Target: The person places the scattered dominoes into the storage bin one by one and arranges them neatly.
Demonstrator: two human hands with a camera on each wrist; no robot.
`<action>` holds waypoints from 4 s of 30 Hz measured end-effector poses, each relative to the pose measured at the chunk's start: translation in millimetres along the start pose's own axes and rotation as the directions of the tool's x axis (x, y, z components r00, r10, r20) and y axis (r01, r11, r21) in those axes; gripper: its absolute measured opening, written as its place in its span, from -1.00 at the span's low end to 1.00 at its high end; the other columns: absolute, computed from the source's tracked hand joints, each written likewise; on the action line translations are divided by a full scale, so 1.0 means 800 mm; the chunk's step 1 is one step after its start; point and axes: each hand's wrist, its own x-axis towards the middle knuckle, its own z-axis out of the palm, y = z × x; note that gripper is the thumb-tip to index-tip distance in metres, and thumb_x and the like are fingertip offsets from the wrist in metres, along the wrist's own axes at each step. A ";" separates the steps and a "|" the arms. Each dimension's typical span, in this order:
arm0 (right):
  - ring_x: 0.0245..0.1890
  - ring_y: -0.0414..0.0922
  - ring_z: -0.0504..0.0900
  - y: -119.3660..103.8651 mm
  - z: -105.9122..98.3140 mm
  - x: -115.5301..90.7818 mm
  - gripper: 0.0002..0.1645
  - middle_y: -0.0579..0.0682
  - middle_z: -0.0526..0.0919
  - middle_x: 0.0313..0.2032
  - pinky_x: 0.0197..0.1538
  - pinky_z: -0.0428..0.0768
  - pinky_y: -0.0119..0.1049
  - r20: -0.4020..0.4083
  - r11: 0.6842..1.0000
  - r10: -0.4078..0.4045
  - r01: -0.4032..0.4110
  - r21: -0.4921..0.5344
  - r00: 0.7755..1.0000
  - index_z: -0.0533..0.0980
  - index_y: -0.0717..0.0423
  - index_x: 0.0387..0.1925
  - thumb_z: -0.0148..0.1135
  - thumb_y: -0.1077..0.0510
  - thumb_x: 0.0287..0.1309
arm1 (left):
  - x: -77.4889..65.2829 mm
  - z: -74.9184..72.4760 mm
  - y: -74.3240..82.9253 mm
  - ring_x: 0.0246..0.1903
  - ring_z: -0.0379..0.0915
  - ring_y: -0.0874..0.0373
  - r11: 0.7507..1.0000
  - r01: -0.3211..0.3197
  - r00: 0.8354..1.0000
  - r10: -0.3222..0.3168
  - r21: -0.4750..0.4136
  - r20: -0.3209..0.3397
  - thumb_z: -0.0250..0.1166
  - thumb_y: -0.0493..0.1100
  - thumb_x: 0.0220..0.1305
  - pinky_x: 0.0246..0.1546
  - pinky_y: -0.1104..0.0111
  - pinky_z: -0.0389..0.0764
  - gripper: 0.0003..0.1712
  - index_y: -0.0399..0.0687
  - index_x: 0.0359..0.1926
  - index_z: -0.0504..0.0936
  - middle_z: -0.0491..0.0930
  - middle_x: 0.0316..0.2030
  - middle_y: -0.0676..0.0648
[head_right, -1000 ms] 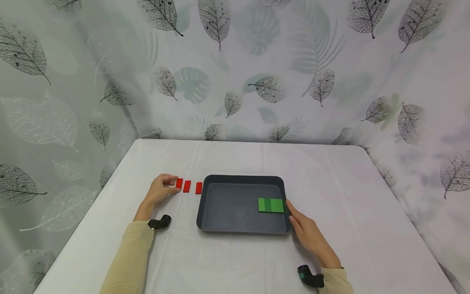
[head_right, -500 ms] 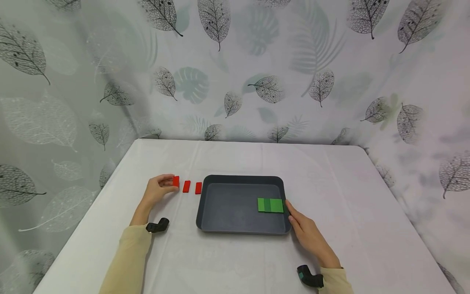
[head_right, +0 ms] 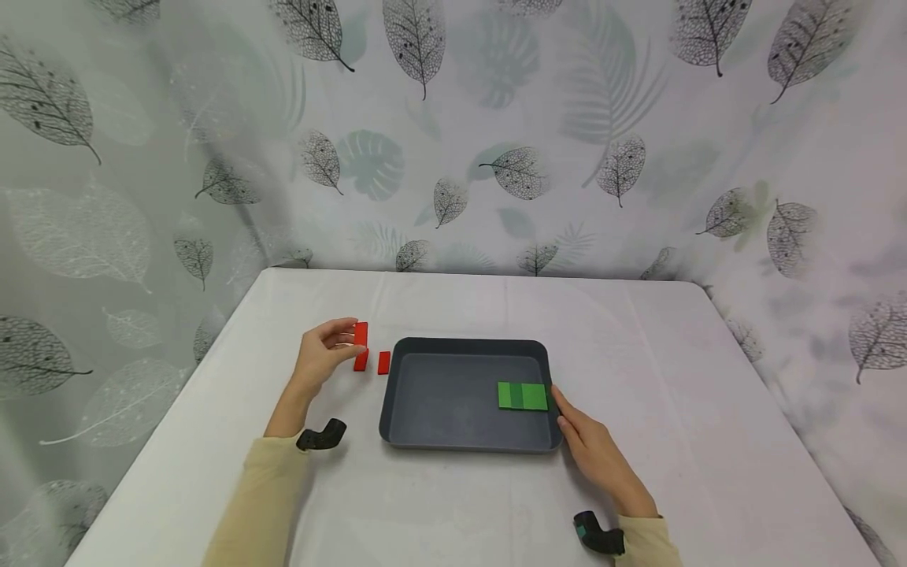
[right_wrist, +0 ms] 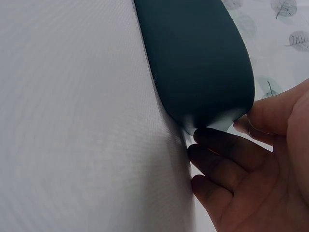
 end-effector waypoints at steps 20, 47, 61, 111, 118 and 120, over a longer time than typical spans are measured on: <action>0.25 0.29 0.36 0.004 -0.001 -0.001 -0.44 0.31 0.35 0.33 0.13 -0.02 -0.88 0.025 1.000 0.016 -0.016 0.003 1.000 0.21 0.22 0.43 -0.09 0.19 0.48 | -0.026 0.127 0.053 -0.37 0.57 0.05 0.982 -0.161 0.965 0.178 -0.101 0.191 0.47 -0.42 -0.02 -0.42 0.53 0.51 -0.45 -0.35 0.08 0.59 0.61 -0.12 -0.36; 0.23 0.28 0.37 0.002 0.001 0.002 -0.45 0.32 0.38 0.31 0.13 -0.02 -0.89 0.009 1.000 -0.005 0.005 -0.013 1.000 0.23 0.29 0.40 -0.06 0.24 0.45 | -0.042 0.231 0.024 -0.47 0.47 0.29 0.991 -0.045 0.972 0.014 0.126 0.236 0.56 -0.37 -0.13 -0.47 0.52 0.50 -0.50 -0.28 -0.06 0.67 0.65 -0.31 -0.14; 0.22 0.26 0.37 0.002 -0.002 0.001 -0.46 0.30 0.38 0.31 0.13 -0.01 -0.89 0.000 1.000 0.000 0.000 -0.016 1.000 0.25 0.29 0.39 -0.04 0.24 0.44 | -0.048 0.249 0.018 -0.48 0.51 0.29 0.956 -0.043 0.977 -0.020 0.289 0.212 0.60 -0.37 -0.19 -0.40 0.50 0.55 -0.48 -0.26 -0.09 0.67 0.62 -0.36 -0.07; 0.21 0.26 0.38 0.000 -0.003 0.003 -0.45 0.31 0.40 0.29 0.13 0.01 -0.88 -0.014 1.000 -0.015 0.015 -0.005 1.000 0.26 0.28 0.39 -0.02 0.25 0.43 | -0.024 0.130 0.054 -0.48 0.47 -0.10 0.867 -0.496 0.864 0.499 0.048 -0.065 0.49 -0.27 0.03 -0.43 0.32 0.55 -0.61 -0.27 -0.07 0.67 0.55 -0.36 -0.31; 0.22 0.24 0.38 0.002 -0.005 0.001 -0.45 0.32 0.40 0.29 0.12 0.01 -0.88 -0.017 1.000 -0.011 0.011 -0.004 1.000 0.26 0.27 0.39 -0.03 0.25 0.43 | 0.003 0.049 0.019 -0.20 0.49 -0.26 0.968 -0.249 0.960 0.249 0.022 -0.130 0.47 -0.32 0.05 -0.25 0.40 0.52 -0.46 -0.26 0.11 0.59 0.54 -0.14 -0.30; 0.27 0.06 0.35 0.003 -0.004 0.000 -0.45 0.31 0.39 0.30 0.13 0.02 -0.88 -0.016 1.000 -0.011 0.011 0.001 1.000 0.26 0.26 0.40 -0.03 0.25 0.44 | 0.008 0.034 0.004 -0.16 0.49 -0.22 0.985 -0.169 0.979 0.172 0.034 -0.111 0.45 -0.32 0.07 -0.22 0.45 0.48 -0.44 -0.23 0.15 0.57 0.52 -0.08 -0.31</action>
